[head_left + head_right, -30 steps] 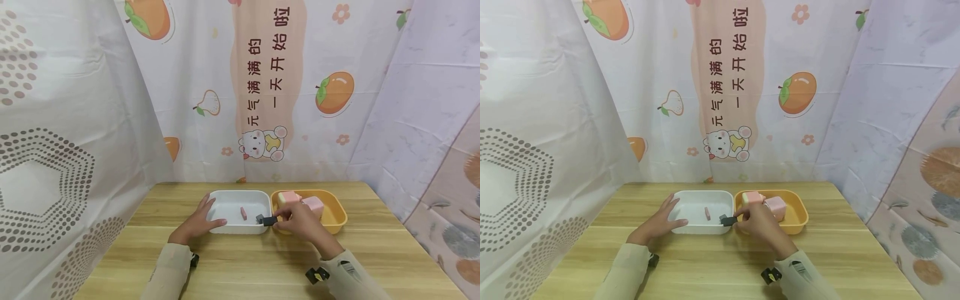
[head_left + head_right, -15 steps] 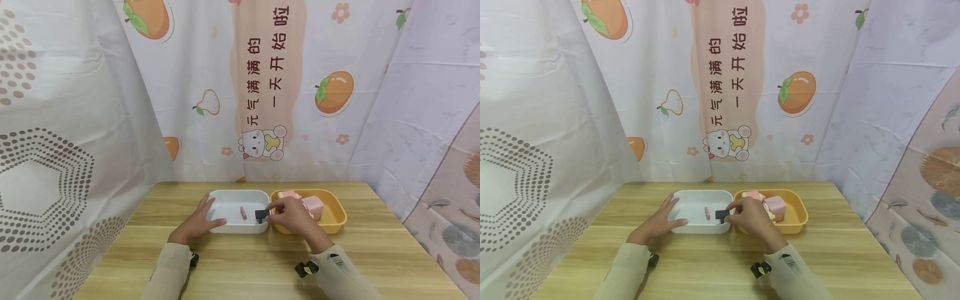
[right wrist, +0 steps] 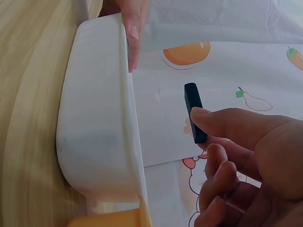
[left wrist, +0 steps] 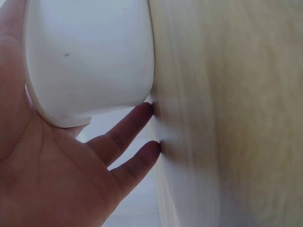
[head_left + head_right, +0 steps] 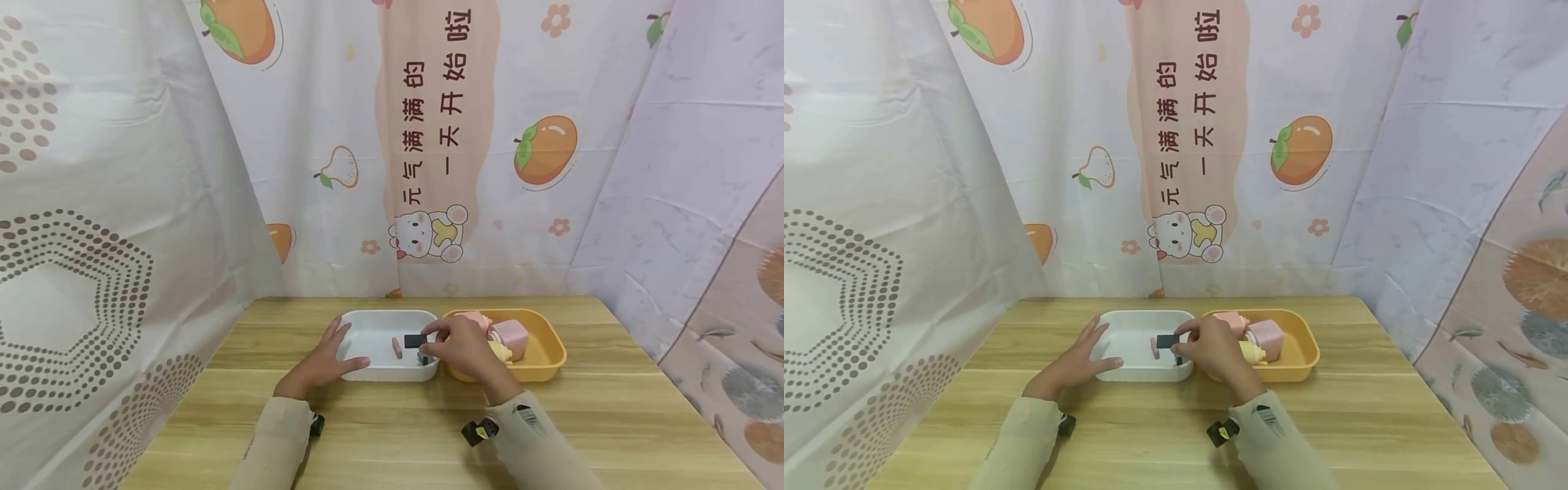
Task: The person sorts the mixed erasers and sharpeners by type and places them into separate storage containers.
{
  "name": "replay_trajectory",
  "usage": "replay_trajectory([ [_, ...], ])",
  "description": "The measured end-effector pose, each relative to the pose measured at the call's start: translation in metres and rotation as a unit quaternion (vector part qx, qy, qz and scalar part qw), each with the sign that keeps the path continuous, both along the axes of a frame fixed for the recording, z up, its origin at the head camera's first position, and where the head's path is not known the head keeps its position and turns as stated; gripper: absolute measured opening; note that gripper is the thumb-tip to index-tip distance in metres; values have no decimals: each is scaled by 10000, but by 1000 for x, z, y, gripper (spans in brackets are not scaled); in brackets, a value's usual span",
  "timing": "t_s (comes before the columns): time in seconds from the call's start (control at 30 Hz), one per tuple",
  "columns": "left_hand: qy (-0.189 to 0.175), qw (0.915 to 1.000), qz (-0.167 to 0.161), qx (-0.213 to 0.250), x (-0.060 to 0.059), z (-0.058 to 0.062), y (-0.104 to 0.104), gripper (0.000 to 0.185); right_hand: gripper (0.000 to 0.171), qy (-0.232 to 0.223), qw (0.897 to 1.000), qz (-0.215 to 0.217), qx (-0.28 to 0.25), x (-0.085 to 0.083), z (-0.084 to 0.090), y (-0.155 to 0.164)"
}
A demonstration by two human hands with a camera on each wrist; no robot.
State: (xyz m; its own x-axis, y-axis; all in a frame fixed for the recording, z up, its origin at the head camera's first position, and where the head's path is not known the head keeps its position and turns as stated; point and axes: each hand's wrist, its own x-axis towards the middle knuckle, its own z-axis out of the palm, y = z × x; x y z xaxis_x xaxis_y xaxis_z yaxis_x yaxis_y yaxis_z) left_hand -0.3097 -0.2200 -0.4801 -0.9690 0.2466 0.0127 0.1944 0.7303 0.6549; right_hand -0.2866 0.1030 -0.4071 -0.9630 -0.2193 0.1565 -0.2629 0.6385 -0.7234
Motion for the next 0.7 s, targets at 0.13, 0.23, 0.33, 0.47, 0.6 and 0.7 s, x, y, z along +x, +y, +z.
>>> replay_trajectory([
  [0.13,24,10000,-2,20,-1,0,0,109,23,-76,9999,-43,-71,-2,-1,-4],
  [0.23,-10,10000,24,0,-1,0,0,110,22,-119,9998,-71,-134,-4,-4,-5],
  [0.33,-35,10000,50,-12,0,1,0,111,22,-139,9997,-65,-201,-4,-5,-6],
  [0.47,-77,9999,75,-44,0,1,0,111,22,-141,9995,-34,-275,-4,-8,-7],
  [0.6,-85,9999,76,-99,0,-1,1,109,22,-172,9993,-63,-317,-4,-9,-7],
  [0.7,-65,9999,83,-76,0,0,1,109,22,-159,9993,-89,-341,-3,-9,-7],
])
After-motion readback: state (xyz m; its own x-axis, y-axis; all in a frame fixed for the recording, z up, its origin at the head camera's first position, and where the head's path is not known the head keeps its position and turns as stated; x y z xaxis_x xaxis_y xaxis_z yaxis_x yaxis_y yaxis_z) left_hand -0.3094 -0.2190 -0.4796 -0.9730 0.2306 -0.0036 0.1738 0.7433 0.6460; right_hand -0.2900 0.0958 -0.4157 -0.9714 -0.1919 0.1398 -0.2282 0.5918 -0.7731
